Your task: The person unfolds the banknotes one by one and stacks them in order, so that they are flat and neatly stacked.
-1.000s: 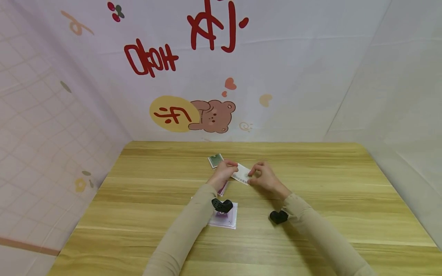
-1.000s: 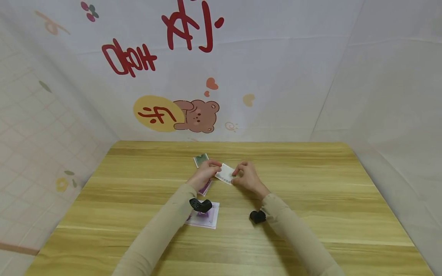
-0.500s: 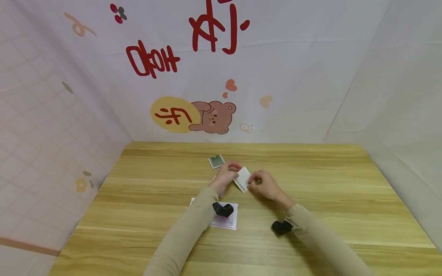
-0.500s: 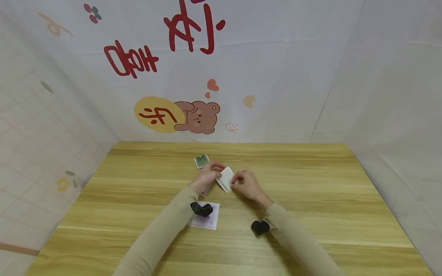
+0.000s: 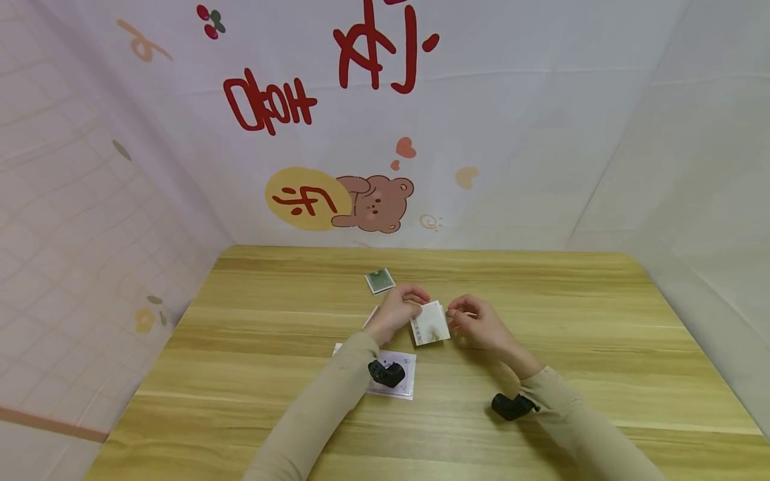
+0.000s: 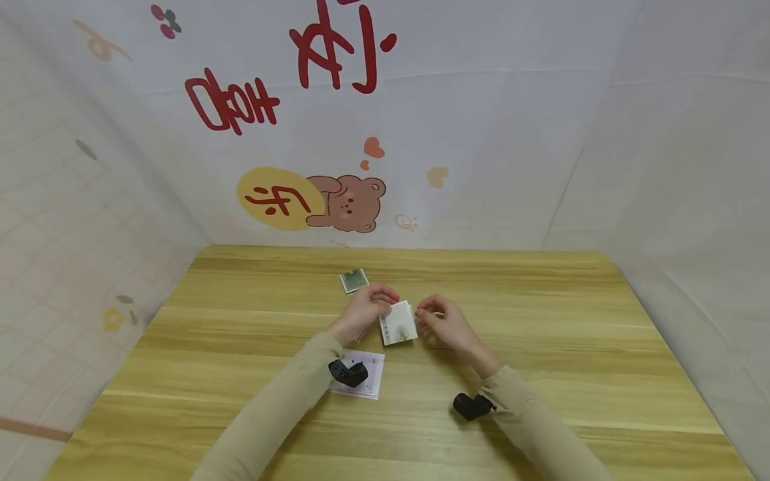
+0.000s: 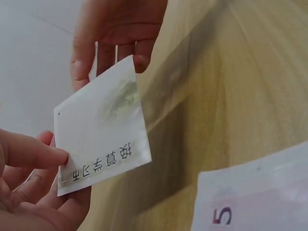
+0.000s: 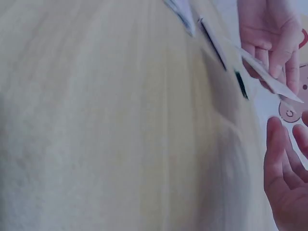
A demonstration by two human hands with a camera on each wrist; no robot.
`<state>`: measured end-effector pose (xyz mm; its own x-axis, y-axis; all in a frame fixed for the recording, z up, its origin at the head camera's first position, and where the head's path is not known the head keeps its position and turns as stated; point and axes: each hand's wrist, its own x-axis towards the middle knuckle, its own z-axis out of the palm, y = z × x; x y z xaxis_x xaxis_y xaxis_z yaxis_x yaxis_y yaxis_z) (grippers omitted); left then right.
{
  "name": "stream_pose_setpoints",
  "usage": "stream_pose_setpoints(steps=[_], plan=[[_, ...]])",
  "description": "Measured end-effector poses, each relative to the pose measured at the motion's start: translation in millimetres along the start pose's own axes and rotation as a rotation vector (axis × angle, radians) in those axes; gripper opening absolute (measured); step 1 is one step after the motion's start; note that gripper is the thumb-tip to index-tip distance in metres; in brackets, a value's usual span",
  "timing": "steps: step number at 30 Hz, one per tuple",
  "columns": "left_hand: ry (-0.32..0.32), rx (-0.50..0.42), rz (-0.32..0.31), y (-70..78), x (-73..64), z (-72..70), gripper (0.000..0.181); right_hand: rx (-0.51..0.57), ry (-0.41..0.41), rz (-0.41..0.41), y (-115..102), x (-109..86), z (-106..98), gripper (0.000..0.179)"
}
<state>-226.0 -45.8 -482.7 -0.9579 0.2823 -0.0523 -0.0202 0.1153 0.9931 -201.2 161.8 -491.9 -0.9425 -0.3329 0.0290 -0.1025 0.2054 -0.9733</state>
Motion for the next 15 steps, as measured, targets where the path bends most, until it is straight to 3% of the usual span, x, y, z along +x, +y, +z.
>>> stream_pose_setpoints(steps=[5, 10, 12, 15], plan=[[-0.078, 0.070, 0.018, 2.8, -5.4, 6.4, 0.030, 0.073, -0.048, 0.042, -8, -1.9, -1, 0.028], [-0.109, 0.082, 0.035, 7.8, -10.9, 11.3, 0.027, 0.079, -0.083, 0.054, -12, -3.1, -2, 0.025], [-0.096, 0.088, 0.043, 9.5, -12.6, 11.1, 0.025, 0.086, -0.081, 0.057, -12, -3.4, -2, 0.024], [-0.022, 0.113, 0.062, 13.1, -16.1, 7.9, 0.022, 0.104, -0.052, 0.062, -12, -3.8, -1, 0.023]])
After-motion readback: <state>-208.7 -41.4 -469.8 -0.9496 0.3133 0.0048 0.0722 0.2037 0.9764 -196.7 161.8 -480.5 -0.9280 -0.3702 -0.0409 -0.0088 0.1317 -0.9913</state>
